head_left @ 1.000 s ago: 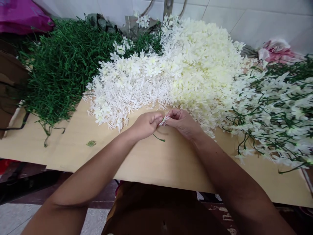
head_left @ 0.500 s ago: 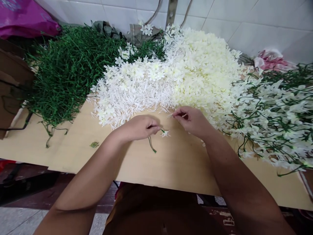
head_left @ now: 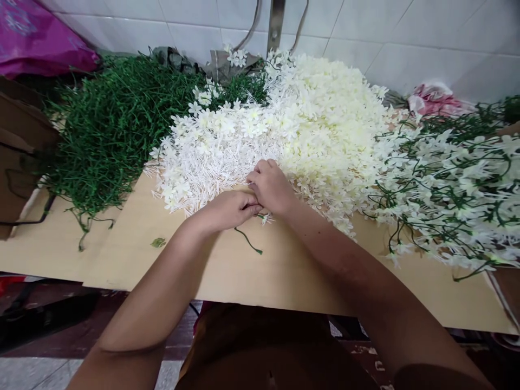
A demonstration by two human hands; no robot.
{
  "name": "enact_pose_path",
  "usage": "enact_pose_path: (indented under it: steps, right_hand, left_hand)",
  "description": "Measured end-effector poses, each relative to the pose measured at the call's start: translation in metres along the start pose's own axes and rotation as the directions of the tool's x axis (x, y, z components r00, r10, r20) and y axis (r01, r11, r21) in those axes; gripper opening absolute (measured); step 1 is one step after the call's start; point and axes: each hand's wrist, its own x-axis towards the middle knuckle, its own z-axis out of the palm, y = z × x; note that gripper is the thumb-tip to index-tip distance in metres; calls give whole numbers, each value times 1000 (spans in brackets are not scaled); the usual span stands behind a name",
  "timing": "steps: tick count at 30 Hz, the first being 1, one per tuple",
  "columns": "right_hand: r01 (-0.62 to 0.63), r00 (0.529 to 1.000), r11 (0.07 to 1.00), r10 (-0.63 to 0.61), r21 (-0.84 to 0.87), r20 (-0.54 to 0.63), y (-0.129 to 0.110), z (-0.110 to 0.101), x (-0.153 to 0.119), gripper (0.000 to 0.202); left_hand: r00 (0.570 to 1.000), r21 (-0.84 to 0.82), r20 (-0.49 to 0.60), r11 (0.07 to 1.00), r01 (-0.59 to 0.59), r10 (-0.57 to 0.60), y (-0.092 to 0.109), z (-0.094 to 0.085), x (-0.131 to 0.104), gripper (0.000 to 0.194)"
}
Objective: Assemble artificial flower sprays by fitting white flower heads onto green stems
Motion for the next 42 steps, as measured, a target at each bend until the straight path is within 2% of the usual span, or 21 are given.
enact_pose_path:
  steps: [2, 4, 7, 11, 15, 17, 20, 23, 26, 28, 31, 33, 37, 39, 42]
  right_hand:
    - [15, 999, 999, -13, 46, -38, 2, -1, -2, 25]
    - [-15, 994, 992, 28, 127, -107, 5, -3, -7, 20]
    - [-141, 957, 927, 218, 348, -194, 13, -11, -17, 15]
    - [-217, 889, 678, 435, 702, -144, 29, -22, -31, 19]
    - [-178, 864, 438, 499, 881, -74, 43, -32, -44, 10]
    - [-122, 854, 358, 513, 926, -86, 49, -36, -50, 16]
    - [-64, 842, 315, 526, 947, -119, 56, -42, -57, 16]
    - [-47, 843, 343, 517, 938, -147, 61, -43, -60, 11]
    - [-111, 881, 440, 459, 891, -117, 59, -40, -61, 9]
    - [-162, 923, 591, 373, 790, -89, 54, -38, -63, 10]
    - [-181, 976, 858, 218, 481, -21, 44, -38, -65, 19]
    - [-179, 984, 949, 171, 258, 55, 37, -39, -66, 23]
    - [-196, 972, 980, 200, -46, 125, 26, -40, -66, 30]
    - [-227, 964, 970, 237, -90, 119, 23, -39, -66, 31]
    - [-260, 964, 965, 262, -42, 38, 23, -35, -65, 26]
  left_hand:
    - [1000, -3, -21, 1000, 18, -18, -1, 0, 0, 29]
    - [997, -12, -50, 998, 61, -61, -1, -1, 0, 28]
    - [984, -25, -137, 993, 111, -114, -2, -3, -1, 30]
    - [971, -79, -221, 994, 73, -89, -3, -3, -1, 31]
    - [958, -97, -255, 990, 107, -128, -7, 0, 1, 30]
    - [943, -108, -296, 986, 123, -150, -10, 2, 3, 28]
    - [908, -79, -393, 989, 123, -144, -11, 2, 9, 23]
    - [900, 46, -432, 996, 74, -47, 0, 2, 21, 23]
    - [906, 198, -421, 979, 43, 45, 21, 3, 42, 26]
    - [908, 277, -415, 959, 57, 66, 33, 4, 61, 30]
    - [921, 359, -386, 929, 89, 61, 42, 8, 87, 34]
    - [930, 389, -364, 916, 101, 52, 41, 9, 99, 30]
    - [920, 347, -389, 932, 107, 39, 36, 4, 106, 19]
    - [898, 272, -439, 957, 105, 26, 36, 0, 103, 13]
    - [862, 138, -507, 984, 114, -29, 36, -8, 97, 8]
